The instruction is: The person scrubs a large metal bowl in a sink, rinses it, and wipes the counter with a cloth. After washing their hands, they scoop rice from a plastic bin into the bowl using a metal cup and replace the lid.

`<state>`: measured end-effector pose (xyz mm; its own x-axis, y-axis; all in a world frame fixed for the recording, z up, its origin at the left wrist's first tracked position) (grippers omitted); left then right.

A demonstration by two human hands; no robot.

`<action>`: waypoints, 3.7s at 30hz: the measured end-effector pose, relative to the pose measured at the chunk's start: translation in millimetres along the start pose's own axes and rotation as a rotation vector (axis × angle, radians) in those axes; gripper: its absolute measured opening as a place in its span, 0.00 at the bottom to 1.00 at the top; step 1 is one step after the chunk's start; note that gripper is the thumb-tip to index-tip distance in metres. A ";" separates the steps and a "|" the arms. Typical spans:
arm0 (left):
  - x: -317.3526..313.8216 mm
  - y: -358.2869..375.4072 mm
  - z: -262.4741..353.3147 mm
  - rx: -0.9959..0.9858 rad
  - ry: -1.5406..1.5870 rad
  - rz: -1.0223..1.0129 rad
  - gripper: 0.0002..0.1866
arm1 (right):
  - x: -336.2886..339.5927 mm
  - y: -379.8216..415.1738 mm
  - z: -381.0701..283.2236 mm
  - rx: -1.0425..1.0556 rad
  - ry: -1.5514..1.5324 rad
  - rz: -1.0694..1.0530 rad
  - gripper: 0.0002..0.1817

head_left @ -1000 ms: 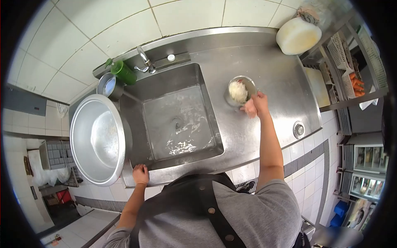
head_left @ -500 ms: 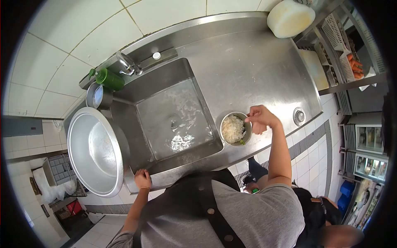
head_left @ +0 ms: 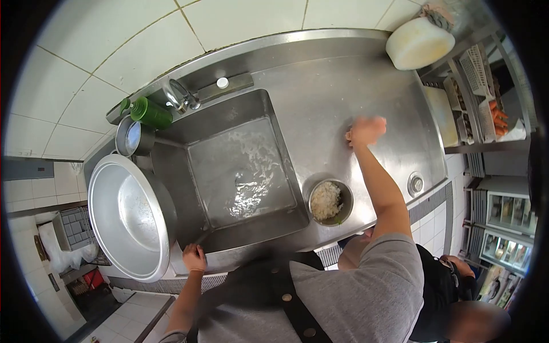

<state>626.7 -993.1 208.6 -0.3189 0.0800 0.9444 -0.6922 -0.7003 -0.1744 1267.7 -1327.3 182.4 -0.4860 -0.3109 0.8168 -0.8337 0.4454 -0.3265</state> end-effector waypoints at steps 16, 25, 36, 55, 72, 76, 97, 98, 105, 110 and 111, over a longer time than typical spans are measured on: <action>-4.0 1.7 -6.3 0.031 -0.032 -0.046 0.11 | -24.4 112.4 -175.1 0.319 -1.047 -1.277 0.14; 1.1 -10.0 1.4 0.035 0.017 -0.063 0.11 | -45.6 -147.5 -90.6 -0.233 -1.194 -0.429 0.19; 2.7 -12.0 2.6 0.040 0.007 -0.065 0.10 | -151.6 -60.6 -195.4 0.291 -0.384 0.219 0.08; 9.6 -6.7 5.1 0.008 0.010 0.060 0.11 | -31.7 24.0 -293.3 -0.412 -1.566 -0.451 0.09; 9.0 -3.2 -1.0 0.105 0.020 0.008 0.11 | -75.6 164.3 -254.5 0.919 -0.424 -0.235 0.22; 11.8 -4.6 2.8 0.101 0.027 0.039 0.11 | -37.9 140.0 -253.3 0.498 -0.275 -0.749 0.13; 6.3 0.3 -4.0 0.115 0.029 0.012 0.12 | -30.9 133.0 -218.1 0.795 -0.465 -1.018 0.16; 3.9 1.3 -5.0 0.092 0.019 0.048 0.12 | -9.7 127.5 -223.5 0.757 -0.357 -1.290 0.15; 12.0 -1.3 0.0 0.091 0.044 0.041 0.11 | 57.3 75.2 -230.0 0.417 -0.567 -1.151 0.15; 15.3 -1.5 -0.3 0.102 0.079 0.070 0.11 | 70.7 137.3 -275.4 0.982 -0.433 -0.596 0.18; 14.5 -0.7 -1.6 0.106 0.068 0.038 0.11 | 69.1 165.5 -291.6 1.107 -0.517 -0.567 0.20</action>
<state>621.5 -990.3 222.0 -0.3894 0.0977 0.9159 -0.6076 -0.7746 -0.1757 1172.6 -1030.2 323.5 0.1555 -0.6128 0.7748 -0.6038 -0.6797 -0.4164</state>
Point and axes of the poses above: each hand's wrist, its own y-axis away from the middle knuckle, its own x-axis out of the back of the hand, z = x × y, the point moved 1 cm from there along -y, towards the middle knuckle, and after that the axes turned 14 degrees about z, right-handed, at the moved point
